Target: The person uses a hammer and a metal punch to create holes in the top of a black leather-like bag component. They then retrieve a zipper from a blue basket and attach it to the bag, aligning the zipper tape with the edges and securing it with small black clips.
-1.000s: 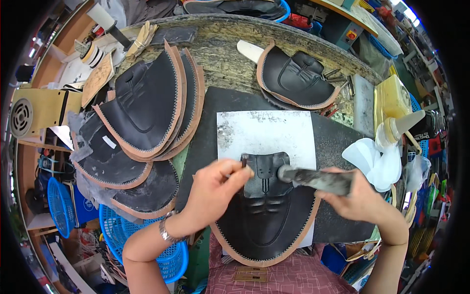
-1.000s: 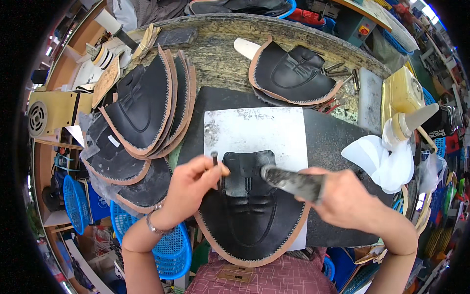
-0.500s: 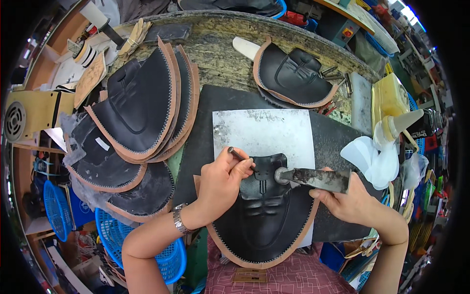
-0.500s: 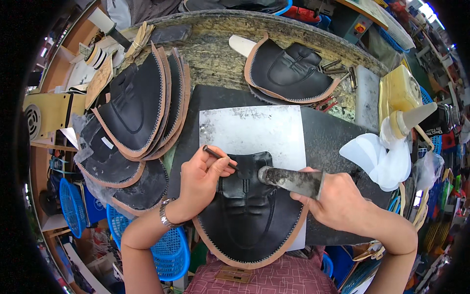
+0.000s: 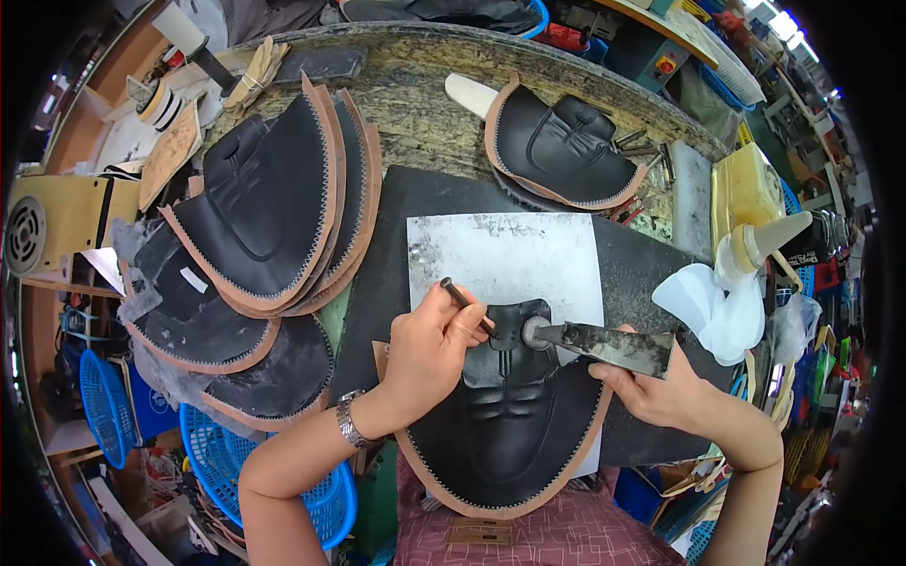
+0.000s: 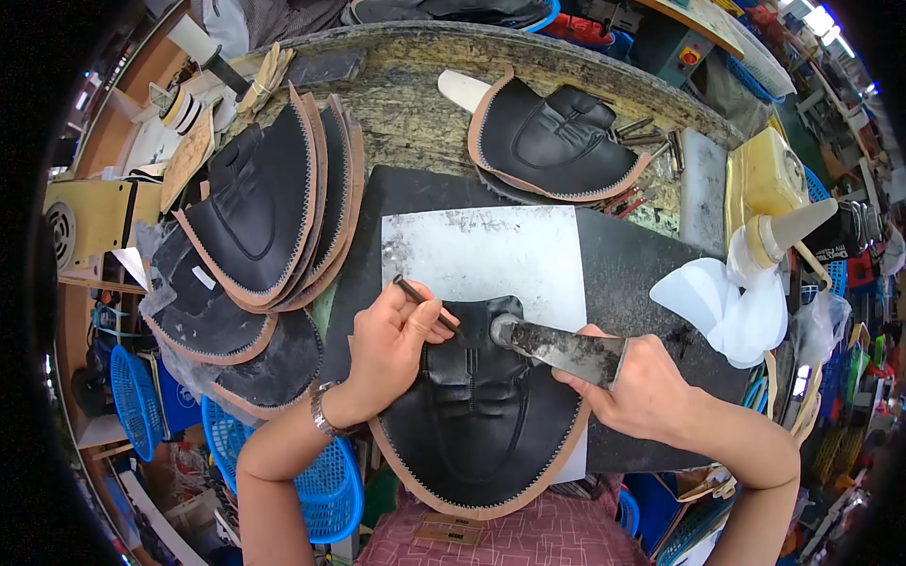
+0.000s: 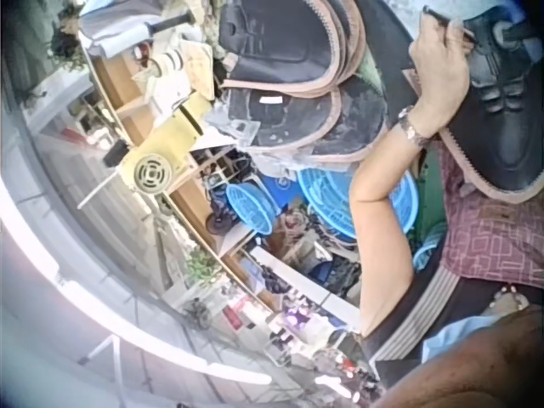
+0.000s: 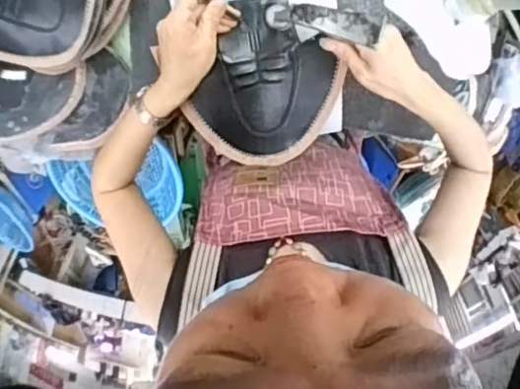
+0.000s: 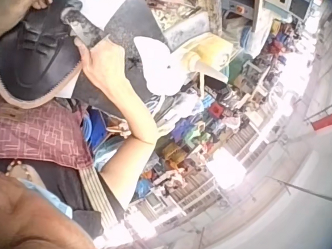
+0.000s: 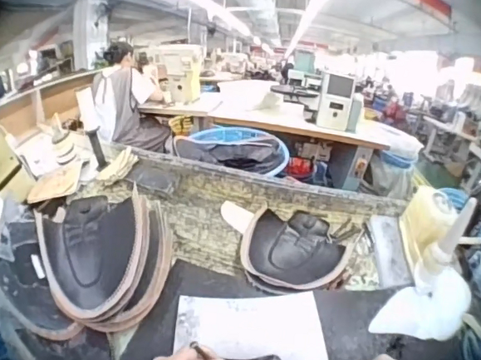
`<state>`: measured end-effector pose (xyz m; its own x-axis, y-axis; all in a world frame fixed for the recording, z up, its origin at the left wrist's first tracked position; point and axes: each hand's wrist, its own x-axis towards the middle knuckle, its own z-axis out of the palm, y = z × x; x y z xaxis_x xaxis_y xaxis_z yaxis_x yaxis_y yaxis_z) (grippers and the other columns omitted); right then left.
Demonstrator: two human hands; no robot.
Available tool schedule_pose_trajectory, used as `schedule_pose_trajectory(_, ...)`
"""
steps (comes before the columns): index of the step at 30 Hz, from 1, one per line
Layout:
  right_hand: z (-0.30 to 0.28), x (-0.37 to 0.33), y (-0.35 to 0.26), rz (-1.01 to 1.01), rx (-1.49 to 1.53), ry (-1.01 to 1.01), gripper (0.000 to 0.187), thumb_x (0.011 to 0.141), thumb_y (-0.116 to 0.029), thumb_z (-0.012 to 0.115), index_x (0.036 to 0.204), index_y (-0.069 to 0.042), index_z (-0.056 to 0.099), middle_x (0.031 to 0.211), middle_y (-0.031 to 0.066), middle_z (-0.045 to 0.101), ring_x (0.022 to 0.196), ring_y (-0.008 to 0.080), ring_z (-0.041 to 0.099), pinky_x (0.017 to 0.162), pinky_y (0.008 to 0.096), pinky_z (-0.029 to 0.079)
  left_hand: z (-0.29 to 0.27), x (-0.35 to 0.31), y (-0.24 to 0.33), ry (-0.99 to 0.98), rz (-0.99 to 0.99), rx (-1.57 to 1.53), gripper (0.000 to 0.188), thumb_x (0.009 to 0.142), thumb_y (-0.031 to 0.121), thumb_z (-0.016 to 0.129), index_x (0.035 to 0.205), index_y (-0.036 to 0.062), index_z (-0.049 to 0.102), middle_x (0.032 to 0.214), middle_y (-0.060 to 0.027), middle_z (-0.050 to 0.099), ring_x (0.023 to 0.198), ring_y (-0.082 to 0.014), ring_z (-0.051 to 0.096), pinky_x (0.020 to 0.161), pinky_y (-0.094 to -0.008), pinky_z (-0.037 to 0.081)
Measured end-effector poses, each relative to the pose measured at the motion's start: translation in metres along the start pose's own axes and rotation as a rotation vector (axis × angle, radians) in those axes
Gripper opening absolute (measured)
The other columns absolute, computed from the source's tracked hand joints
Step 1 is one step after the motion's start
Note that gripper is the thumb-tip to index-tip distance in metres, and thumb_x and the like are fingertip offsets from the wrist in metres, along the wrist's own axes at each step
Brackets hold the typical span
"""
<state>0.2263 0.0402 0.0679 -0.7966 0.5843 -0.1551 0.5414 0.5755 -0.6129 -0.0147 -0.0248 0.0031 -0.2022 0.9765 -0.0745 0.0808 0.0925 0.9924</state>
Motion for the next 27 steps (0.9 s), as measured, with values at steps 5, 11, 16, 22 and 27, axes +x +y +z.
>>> schedule_pose_trajectory(5, -0.01, -0.006, 0.002, -0.075, -0.08, 0.102, 0.014, 0.078, -0.016, 0.066, 0.082, -0.003, 0.064, 0.07, 0.0128, 0.061, 0.054, 0.0309, 0.059, 0.049, 0.0339, 0.047, 0.005, 0.002, 0.001, -0.115, 0.11, 0.197, 0.016, 0.093, 0.013, 0.053, 0.089, -0.002, 0.054, 0.079, -0.0087, 0.068, 0.072, -0.0108, 0.065, 0.063, -0.0239, 0.052)
schedule_pose_trajectory(11, -0.02, 0.001, -0.005, -0.386, 0.21, 0.076, 0.012, 0.078, -0.018, 0.064, 0.08, -0.006, 0.063, 0.074, 0.0114, 0.06, 0.056, 0.0289, 0.059, 0.049, 0.0348, 0.048, 0.004, -0.006, -0.02, -0.074, 0.698, 0.693, 0.014, 0.08, 0.01, 0.064, 0.088, 0.0041, 0.055, 0.056, -0.0069, 0.05, 0.048, -0.0231, 0.054, 0.045, -0.0329, 0.044)
schedule_pose_trajectory(16, 0.01, -0.013, 0.014, -0.062, 0.048, 0.112, 0.013, 0.084, -0.018, 0.06, 0.087, -0.007, 0.065, 0.077, 0.0114, 0.059, 0.056, 0.0283, 0.059, 0.05, 0.0352, 0.047, 0.004, 0.003, 0.006, -0.03, 0.063, 0.086, 0.02, 0.096, 0.015, 0.047, 0.089, -0.0026, 0.054, 0.078, -0.0104, 0.065, 0.07, -0.013, 0.064, 0.058, -0.0273, 0.052)
schedule_pose_trajectory(22, 0.007, -0.019, 0.011, 0.03, -0.01, 0.026, 0.013, 0.085, -0.018, 0.059, 0.085, -0.007, 0.066, 0.073, 0.0127, 0.059, 0.055, 0.0283, 0.058, 0.05, 0.034, 0.048, 0.012, 0.008, 0.003, -0.11, 0.061, 0.136, 0.018, 0.094, 0.014, 0.05, 0.092, -0.0027, 0.054, 0.079, -0.0096, 0.066, 0.07, -0.0126, 0.065, 0.063, -0.0247, 0.053)
schedule_pose_trajectory(27, -0.024, 0.008, -0.026, -0.299, 0.154, 0.262, 0.014, 0.08, -0.018, 0.061, 0.074, -0.006, 0.062, 0.066, 0.0091, 0.06, 0.052, 0.0255, 0.058, 0.049, 0.0324, 0.048, 0.003, -0.002, -0.013, -0.069, 0.503, 0.655, 0.01, 0.085, 0.012, 0.061, 0.087, 0.0027, 0.056, 0.064, -0.0071, 0.058, 0.056, -0.0177, 0.06, 0.049, -0.0287, 0.046)
